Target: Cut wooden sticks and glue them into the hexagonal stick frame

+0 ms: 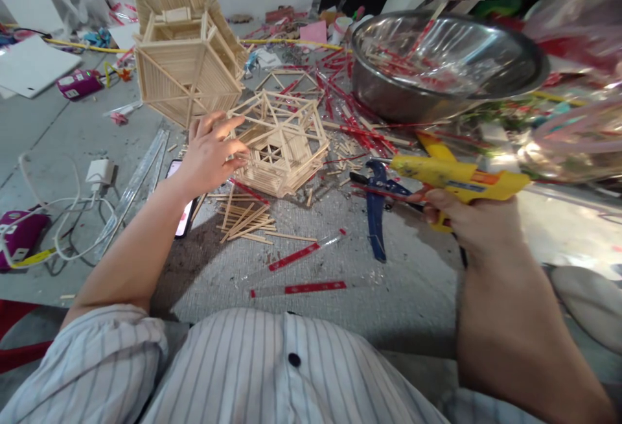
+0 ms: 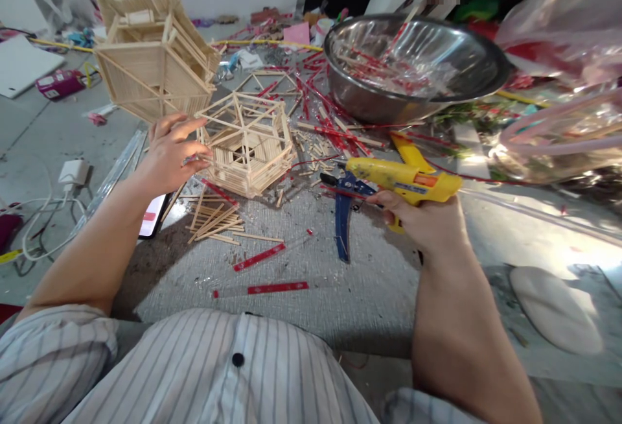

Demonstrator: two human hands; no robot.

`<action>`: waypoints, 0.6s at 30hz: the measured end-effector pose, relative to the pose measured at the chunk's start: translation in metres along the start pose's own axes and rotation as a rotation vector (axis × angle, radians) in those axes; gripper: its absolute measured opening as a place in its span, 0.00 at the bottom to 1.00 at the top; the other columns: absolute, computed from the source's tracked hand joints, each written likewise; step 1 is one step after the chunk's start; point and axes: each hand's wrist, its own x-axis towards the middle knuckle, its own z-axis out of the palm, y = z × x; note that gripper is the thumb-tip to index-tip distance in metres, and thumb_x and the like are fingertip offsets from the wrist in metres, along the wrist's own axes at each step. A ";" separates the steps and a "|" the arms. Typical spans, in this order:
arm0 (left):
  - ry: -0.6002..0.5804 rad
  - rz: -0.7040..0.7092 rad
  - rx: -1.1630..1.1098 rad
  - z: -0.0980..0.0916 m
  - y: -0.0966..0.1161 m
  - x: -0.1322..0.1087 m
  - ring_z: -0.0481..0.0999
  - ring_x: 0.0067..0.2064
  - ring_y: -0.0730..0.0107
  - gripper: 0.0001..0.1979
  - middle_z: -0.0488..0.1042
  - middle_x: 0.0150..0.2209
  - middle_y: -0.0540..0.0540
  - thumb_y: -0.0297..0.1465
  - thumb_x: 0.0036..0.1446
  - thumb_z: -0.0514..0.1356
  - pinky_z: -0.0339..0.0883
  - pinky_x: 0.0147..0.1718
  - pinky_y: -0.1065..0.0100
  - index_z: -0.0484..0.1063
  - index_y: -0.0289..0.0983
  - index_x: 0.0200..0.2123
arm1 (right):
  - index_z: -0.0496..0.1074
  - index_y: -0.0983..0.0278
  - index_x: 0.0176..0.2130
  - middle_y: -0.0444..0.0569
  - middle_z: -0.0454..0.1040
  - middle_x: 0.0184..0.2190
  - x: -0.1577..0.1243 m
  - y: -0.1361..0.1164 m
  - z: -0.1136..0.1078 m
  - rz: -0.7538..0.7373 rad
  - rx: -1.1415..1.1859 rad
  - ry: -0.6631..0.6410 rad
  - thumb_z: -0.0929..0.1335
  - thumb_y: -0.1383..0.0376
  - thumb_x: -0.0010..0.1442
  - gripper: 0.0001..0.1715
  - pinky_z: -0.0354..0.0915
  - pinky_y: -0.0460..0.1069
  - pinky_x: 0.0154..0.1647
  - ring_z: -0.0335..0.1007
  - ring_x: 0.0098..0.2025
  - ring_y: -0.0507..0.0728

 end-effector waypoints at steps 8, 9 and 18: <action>0.025 -0.010 -0.057 0.008 -0.007 0.004 0.62 0.62 0.49 0.08 0.72 0.56 0.50 0.39 0.53 0.64 0.55 0.59 0.44 0.78 0.42 0.31 | 0.73 0.64 0.24 0.45 0.75 0.19 0.002 0.003 0.000 0.000 0.020 -0.008 0.80 0.49 0.28 0.28 0.57 0.45 0.08 0.59 0.11 0.48; 0.023 -0.006 -0.063 0.009 -0.008 0.004 0.62 0.62 0.49 0.08 0.72 0.56 0.50 0.40 0.53 0.64 0.55 0.59 0.43 0.78 0.42 0.31 | 0.73 0.64 0.24 0.45 0.75 0.19 0.002 0.003 0.000 0.001 0.023 -0.012 0.80 0.49 0.28 0.28 0.57 0.45 0.08 0.59 0.10 0.48; 0.071 0.017 -0.094 0.011 -0.010 0.007 0.65 0.60 0.48 0.07 0.75 0.54 0.49 0.40 0.50 0.65 0.58 0.56 0.44 0.80 0.45 0.29 | 0.72 0.63 0.23 0.45 0.74 0.19 0.001 0.002 0.003 -0.036 -0.003 -0.030 0.79 0.50 0.31 0.25 0.57 0.46 0.08 0.58 0.11 0.48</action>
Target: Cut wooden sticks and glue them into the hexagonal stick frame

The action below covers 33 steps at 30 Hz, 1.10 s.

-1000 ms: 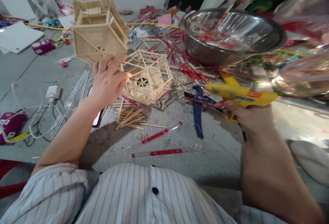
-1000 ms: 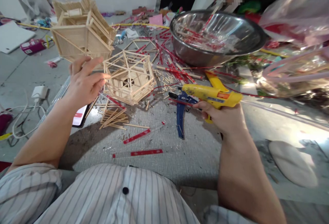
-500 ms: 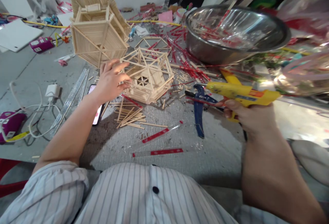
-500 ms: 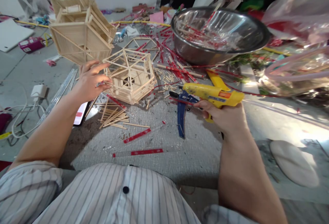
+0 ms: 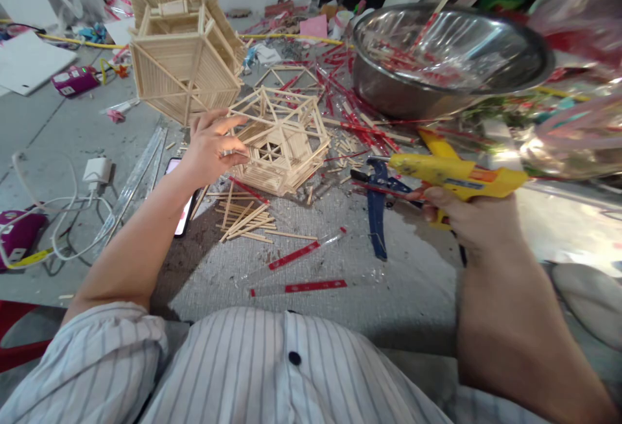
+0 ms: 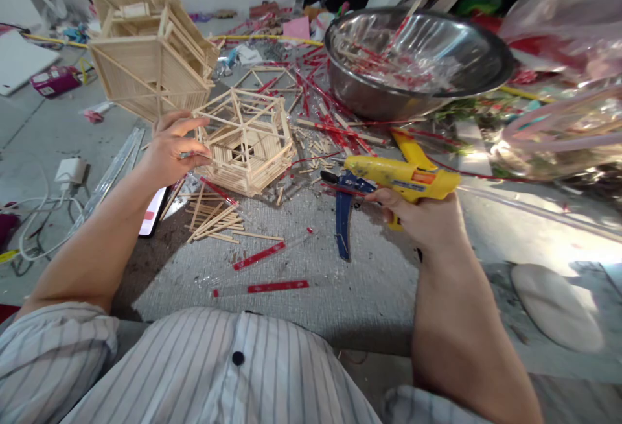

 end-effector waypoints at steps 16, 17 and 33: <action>-0.043 -0.014 -0.015 0.003 -0.008 0.001 0.62 0.63 0.51 0.11 0.74 0.55 0.49 0.46 0.52 0.63 0.55 0.59 0.46 0.79 0.46 0.30 | 0.72 0.63 0.23 0.44 0.74 0.18 -0.003 -0.008 0.005 0.070 0.031 0.023 0.80 0.47 0.23 0.31 0.57 0.46 0.08 0.59 0.10 0.48; -0.049 -0.011 -0.018 0.002 -0.008 0.001 0.62 0.63 0.52 0.11 0.73 0.55 0.49 0.46 0.53 0.63 0.55 0.59 0.46 0.79 0.46 0.30 | 0.72 0.63 0.23 0.44 0.74 0.18 -0.002 -0.008 0.005 0.076 0.033 0.027 0.80 0.47 0.22 0.31 0.57 0.46 0.08 0.59 0.10 0.48; -0.026 0.082 -0.104 0.003 -0.014 -0.001 0.61 0.62 0.49 0.10 0.72 0.57 0.51 0.44 0.55 0.63 0.51 0.57 0.42 0.80 0.46 0.35 | 0.73 0.63 0.25 0.44 0.75 0.19 0.000 -0.001 0.001 0.064 0.035 0.017 0.80 0.48 0.25 0.31 0.58 0.45 0.08 0.59 0.11 0.48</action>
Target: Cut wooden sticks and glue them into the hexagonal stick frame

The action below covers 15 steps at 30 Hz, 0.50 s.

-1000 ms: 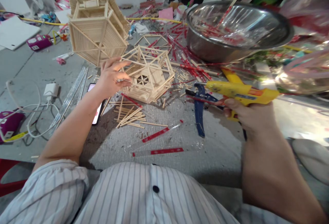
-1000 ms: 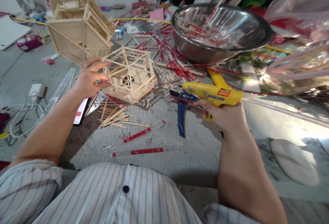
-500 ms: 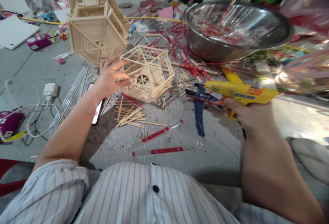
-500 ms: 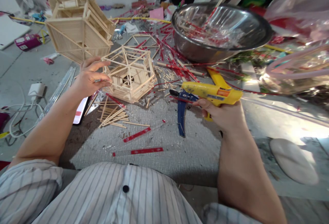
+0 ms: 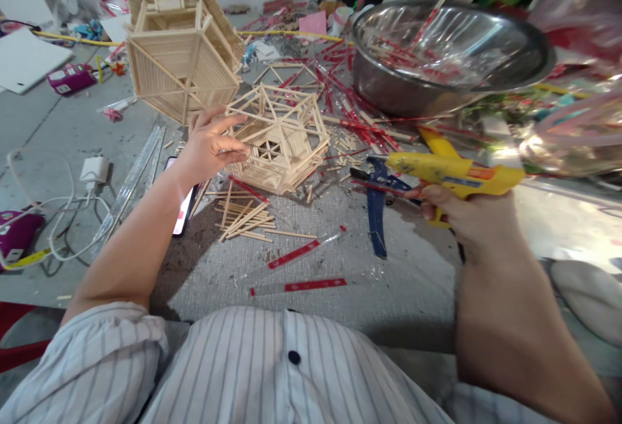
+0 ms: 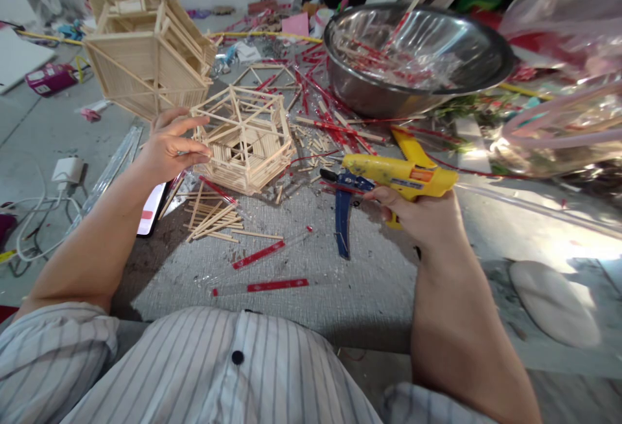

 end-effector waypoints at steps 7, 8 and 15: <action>0.011 0.020 0.028 0.000 0.000 0.000 0.62 0.61 0.48 0.11 0.73 0.55 0.46 0.44 0.55 0.63 0.52 0.57 0.42 0.80 0.44 0.34 | 0.73 0.63 0.24 0.45 0.75 0.18 0.002 0.003 -0.002 -0.040 -0.030 -0.013 0.79 0.49 0.29 0.27 0.57 0.45 0.07 0.59 0.11 0.48; 0.012 0.021 0.036 0.000 -0.001 0.000 0.62 0.61 0.47 0.12 0.73 0.55 0.45 0.44 0.54 0.63 0.52 0.57 0.42 0.80 0.44 0.34 | 0.73 0.63 0.24 0.45 0.75 0.19 0.001 0.003 -0.002 -0.037 -0.037 -0.013 0.79 0.49 0.29 0.27 0.57 0.45 0.08 0.59 0.11 0.48; 0.047 0.057 0.109 -0.008 0.013 0.000 0.61 0.62 0.45 0.19 0.71 0.57 0.45 0.47 0.52 0.65 0.54 0.56 0.41 0.77 0.46 0.45 | 0.73 0.63 0.23 0.43 0.75 0.18 -0.003 -0.007 0.003 0.013 -0.012 0.015 0.80 0.51 0.26 0.27 0.58 0.45 0.08 0.59 0.10 0.47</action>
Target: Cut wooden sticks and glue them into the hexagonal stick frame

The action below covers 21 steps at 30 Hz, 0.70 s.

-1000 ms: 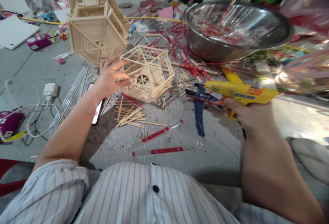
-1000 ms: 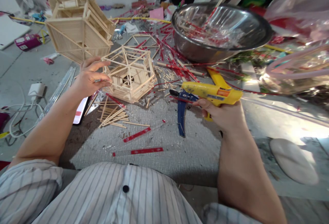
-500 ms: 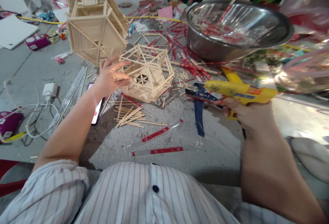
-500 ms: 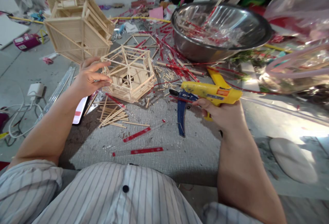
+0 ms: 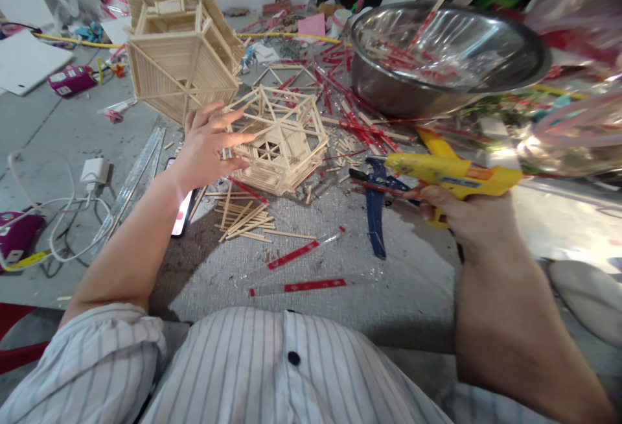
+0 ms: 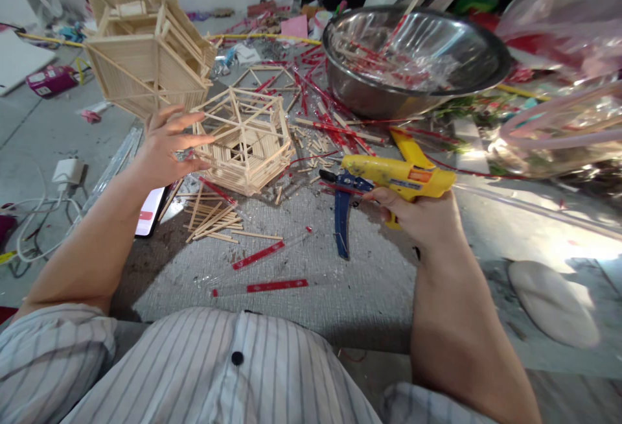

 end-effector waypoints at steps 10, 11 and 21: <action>-0.035 0.169 -0.063 0.018 0.052 0.013 0.71 0.54 0.59 0.08 0.80 0.40 0.52 0.37 0.62 0.57 0.54 0.58 0.45 0.77 0.48 0.39 | 0.73 0.64 0.24 0.43 0.75 0.19 0.004 0.009 -0.007 -0.032 -0.017 -0.034 0.79 0.49 0.29 0.27 0.59 0.44 0.09 0.60 0.11 0.47; -0.031 0.156 -0.062 0.019 0.052 0.014 0.72 0.53 0.60 0.08 0.81 0.37 0.52 0.37 0.62 0.57 0.54 0.58 0.45 0.77 0.47 0.37 | 0.73 0.64 0.24 0.43 0.75 0.19 0.005 0.010 -0.007 -0.033 -0.021 -0.037 0.80 0.49 0.29 0.27 0.59 0.44 0.09 0.60 0.11 0.47; -0.027 0.230 -0.032 0.021 0.044 0.029 0.76 0.40 0.63 0.18 0.77 0.35 0.44 0.40 0.65 0.52 0.60 0.53 0.44 0.76 0.41 0.28 | 0.72 0.64 0.24 0.43 0.74 0.18 0.000 0.002 -0.001 -0.059 -0.008 -0.012 0.80 0.49 0.27 0.29 0.58 0.45 0.08 0.58 0.11 0.47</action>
